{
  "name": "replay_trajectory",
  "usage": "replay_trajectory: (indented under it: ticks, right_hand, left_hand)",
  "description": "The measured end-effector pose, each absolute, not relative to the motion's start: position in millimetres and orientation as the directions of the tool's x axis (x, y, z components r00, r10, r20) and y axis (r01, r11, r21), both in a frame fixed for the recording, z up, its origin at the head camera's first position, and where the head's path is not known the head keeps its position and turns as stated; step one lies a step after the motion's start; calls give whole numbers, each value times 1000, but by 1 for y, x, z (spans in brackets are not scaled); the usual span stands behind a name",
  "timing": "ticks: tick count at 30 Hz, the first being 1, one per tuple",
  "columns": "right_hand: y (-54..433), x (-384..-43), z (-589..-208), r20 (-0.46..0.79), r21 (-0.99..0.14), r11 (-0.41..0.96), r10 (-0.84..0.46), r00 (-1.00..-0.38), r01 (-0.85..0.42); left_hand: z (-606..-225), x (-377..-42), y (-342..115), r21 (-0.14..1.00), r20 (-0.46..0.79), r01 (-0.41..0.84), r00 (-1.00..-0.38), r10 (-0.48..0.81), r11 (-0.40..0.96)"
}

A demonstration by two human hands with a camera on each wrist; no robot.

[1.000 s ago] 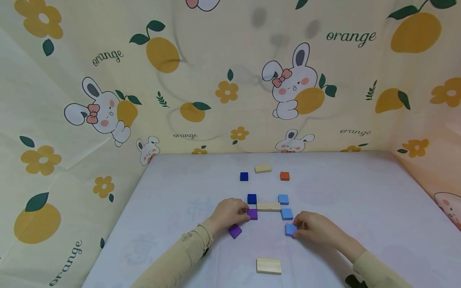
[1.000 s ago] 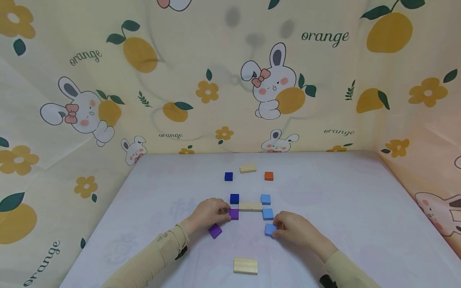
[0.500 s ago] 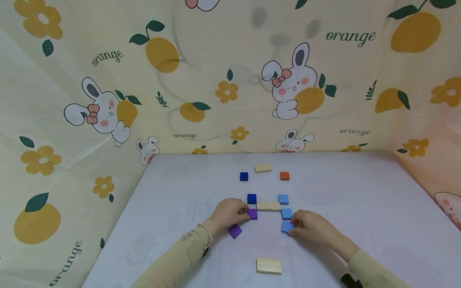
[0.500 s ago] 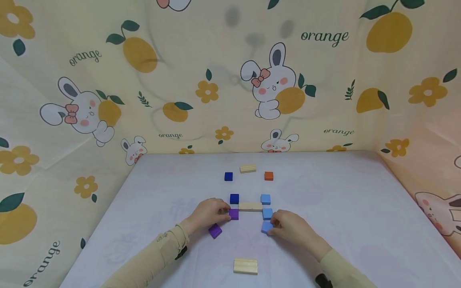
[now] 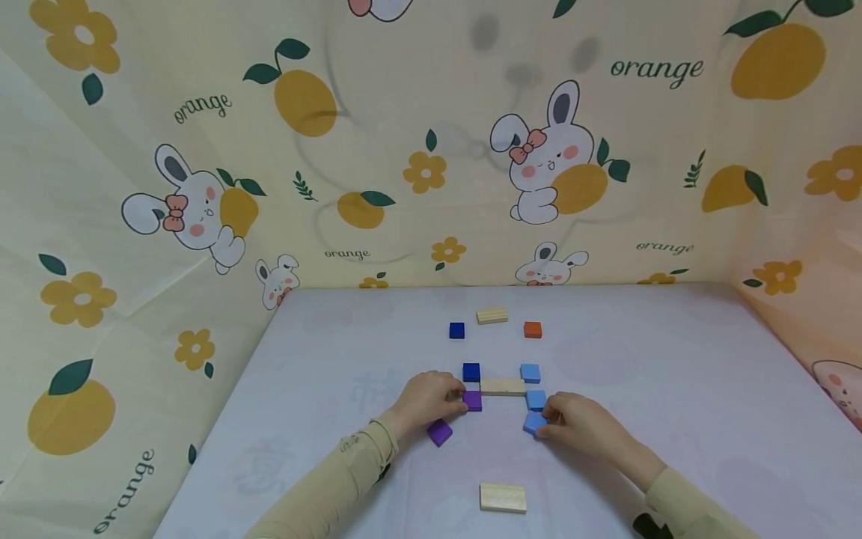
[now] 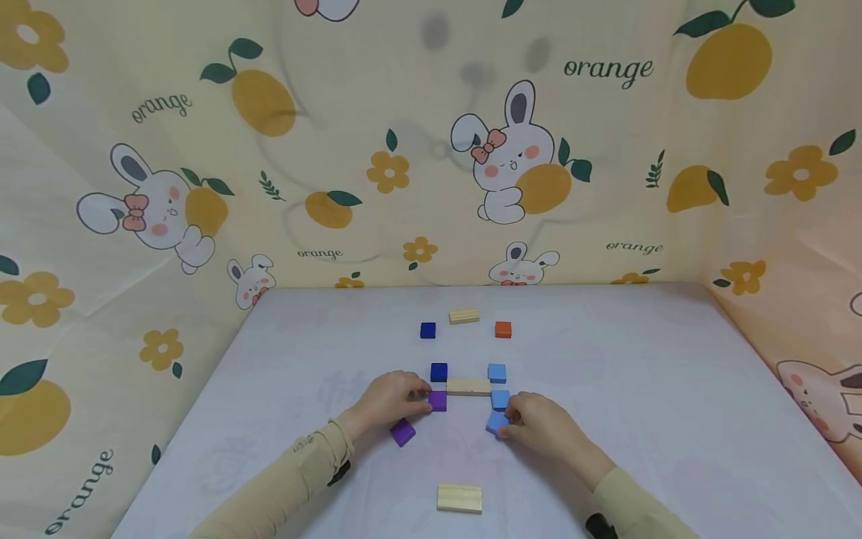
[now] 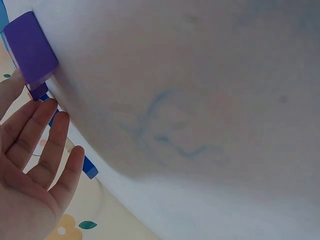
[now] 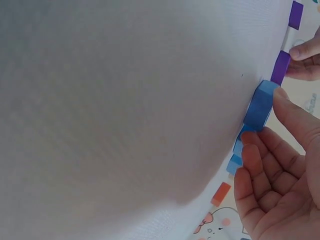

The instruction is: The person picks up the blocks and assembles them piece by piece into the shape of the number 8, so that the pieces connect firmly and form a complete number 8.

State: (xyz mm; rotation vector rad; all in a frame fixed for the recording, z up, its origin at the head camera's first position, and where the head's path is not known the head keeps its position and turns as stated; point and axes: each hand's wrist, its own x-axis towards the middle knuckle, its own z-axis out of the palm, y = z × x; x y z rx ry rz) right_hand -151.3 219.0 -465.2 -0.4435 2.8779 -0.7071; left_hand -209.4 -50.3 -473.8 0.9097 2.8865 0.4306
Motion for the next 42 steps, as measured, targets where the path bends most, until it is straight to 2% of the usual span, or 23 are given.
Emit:
replay_trajectory:
  ticks: [25, 34, 42]
  right_hand:
    - [218, -154, -466, -73, -466, 856, -291, -954, -225]
    - [219, -152, -464, -47, -472, 841, -322, -945, -263]
    - [218, -151, -464, -79, -485, 842, -311, -947, -236]
  left_hand:
    - [-472, -209, -50, 277, 30, 569, -810, 585, 774]
    - [-475, -210, -50, 274, 35, 575, -807, 589, 771]
    - [-476, -210, -51, 289, 17, 563, -812, 584, 774]
